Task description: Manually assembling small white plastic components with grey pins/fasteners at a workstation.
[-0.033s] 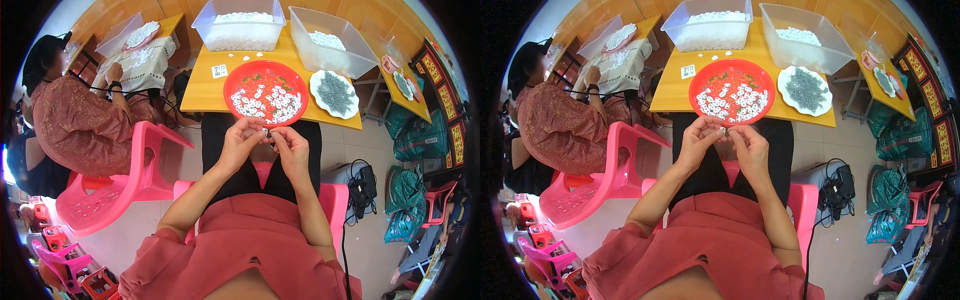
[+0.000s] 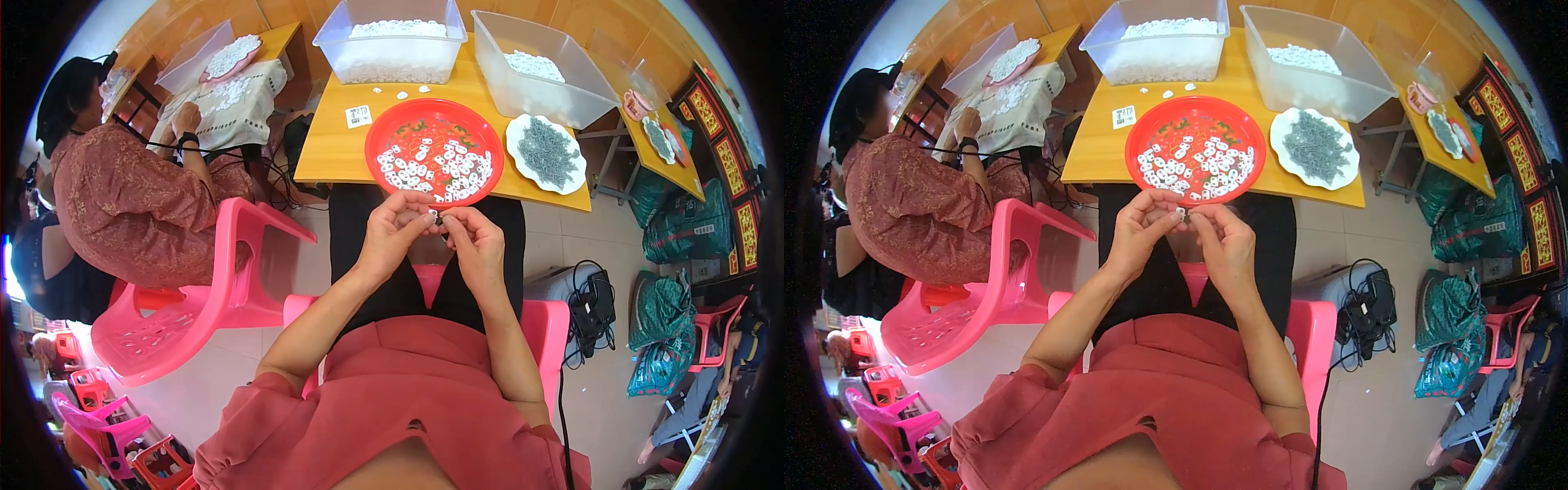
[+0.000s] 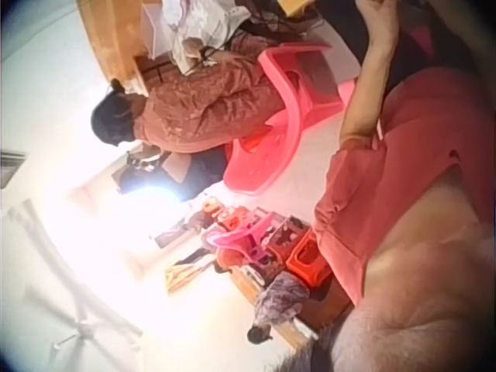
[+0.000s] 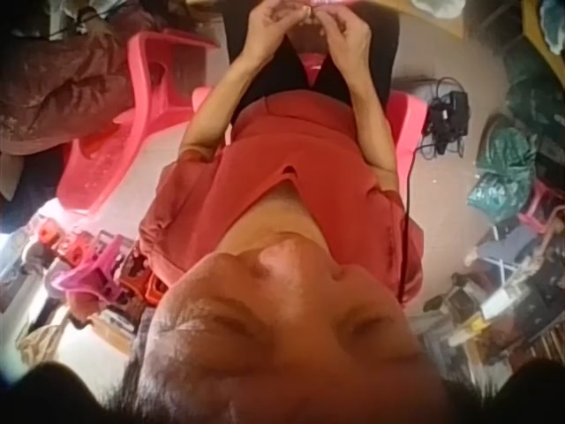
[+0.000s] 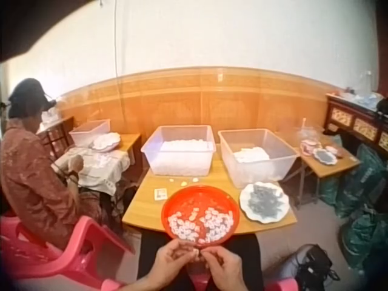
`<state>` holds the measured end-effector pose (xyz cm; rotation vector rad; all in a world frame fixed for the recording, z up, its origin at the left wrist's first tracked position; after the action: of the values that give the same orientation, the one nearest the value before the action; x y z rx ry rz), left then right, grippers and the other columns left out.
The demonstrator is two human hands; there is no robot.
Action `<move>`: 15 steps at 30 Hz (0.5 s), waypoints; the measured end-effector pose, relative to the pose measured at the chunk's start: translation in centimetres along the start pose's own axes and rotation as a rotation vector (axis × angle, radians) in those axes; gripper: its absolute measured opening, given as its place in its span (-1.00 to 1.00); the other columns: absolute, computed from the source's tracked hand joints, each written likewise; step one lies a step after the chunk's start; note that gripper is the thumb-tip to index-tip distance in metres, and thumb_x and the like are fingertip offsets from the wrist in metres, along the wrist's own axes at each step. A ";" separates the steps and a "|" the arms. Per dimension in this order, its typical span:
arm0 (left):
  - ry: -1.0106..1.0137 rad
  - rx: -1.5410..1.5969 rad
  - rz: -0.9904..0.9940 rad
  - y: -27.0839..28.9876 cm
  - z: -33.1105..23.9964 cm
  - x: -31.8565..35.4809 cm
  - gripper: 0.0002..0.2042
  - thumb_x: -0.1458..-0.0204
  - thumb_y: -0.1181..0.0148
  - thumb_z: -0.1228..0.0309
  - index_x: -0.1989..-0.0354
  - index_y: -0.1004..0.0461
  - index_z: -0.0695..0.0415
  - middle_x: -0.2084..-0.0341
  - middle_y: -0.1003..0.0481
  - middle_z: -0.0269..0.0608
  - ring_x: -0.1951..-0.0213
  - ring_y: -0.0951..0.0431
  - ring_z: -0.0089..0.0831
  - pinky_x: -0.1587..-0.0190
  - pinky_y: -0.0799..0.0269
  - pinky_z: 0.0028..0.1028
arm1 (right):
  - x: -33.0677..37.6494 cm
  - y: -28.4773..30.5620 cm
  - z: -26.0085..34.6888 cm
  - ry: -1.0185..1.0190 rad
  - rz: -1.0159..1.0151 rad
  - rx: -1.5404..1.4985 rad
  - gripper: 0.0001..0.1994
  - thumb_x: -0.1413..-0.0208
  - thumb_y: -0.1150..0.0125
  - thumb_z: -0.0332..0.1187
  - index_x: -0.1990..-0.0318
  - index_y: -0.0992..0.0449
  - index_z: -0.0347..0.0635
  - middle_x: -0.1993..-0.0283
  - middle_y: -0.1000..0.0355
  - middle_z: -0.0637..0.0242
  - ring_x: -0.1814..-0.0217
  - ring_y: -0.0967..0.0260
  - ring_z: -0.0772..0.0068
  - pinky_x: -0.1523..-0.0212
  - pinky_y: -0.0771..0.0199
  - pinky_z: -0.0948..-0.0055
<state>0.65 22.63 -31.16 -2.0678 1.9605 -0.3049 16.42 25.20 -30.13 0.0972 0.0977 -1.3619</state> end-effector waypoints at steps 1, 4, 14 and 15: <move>-0.010 0.017 0.005 -0.1 -0.1 0.0 -0.74 -0.24 -0.26 0.60 -0.09 -0.50 0.26 0.16 -0.57 -0.30 0.17 -0.66 -0.53 0.05 -0.56 -0.54 | 0.0 0.0 0.0 0.000 0.000 0.000 -0.86 -0.30 -0.27 -0.43 0.11 -0.67 -0.31 0.40 -0.56 0.40 0.45 -0.39 0.71 0.43 -0.37 0.61; -0.001 -0.005 -0.002 -0.2 -0.3 0.1 -0.74 -0.25 -0.25 0.60 -0.10 -0.49 0.26 0.16 -0.56 -0.31 0.17 -0.66 -0.53 0.04 -0.55 -0.53 | 0.0 -0.1 -0.1 -0.014 0.022 0.018 -0.86 -0.30 -0.27 -0.43 0.11 -0.68 -0.30 0.41 -0.56 0.41 0.45 -0.39 0.71 0.43 -0.36 0.62; -0.006 -0.016 -0.010 0.0 0.0 0.3 -0.72 -0.24 -0.27 0.60 -0.11 -0.49 0.24 0.18 -0.56 -0.32 0.18 -0.66 -0.55 0.10 -0.55 -0.58 | 0.4 -0.2 0.0 -0.022 0.020 0.067 -0.85 -0.28 -0.29 -0.40 0.13 -0.69 -0.28 0.43 -0.57 0.38 0.44 -0.42 0.69 0.42 -0.40 0.58; 0.002 -0.019 -0.009 0.0 0.1 0.4 -0.72 -0.24 -0.28 0.60 -0.11 -0.49 0.24 0.18 -0.56 -0.33 0.18 -0.66 -0.55 0.11 -0.55 -0.58 | 0.5 -0.1 0.0 -0.016 0.016 0.083 -0.85 -0.28 -0.29 -0.39 0.13 -0.69 -0.28 0.43 -0.58 0.37 0.44 -0.43 0.68 0.41 -0.41 0.57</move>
<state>0.75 22.22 -31.26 -2.0891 1.9630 -0.2916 16.40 24.72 -30.23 0.1560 0.0268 -1.3506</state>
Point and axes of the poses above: each hand's wrist, its own x-axis away from the middle knuckle, its own y-axis out of the back of the hand, z = x × y, the point moved 10 cm from there along -x, towards the middle knuckle
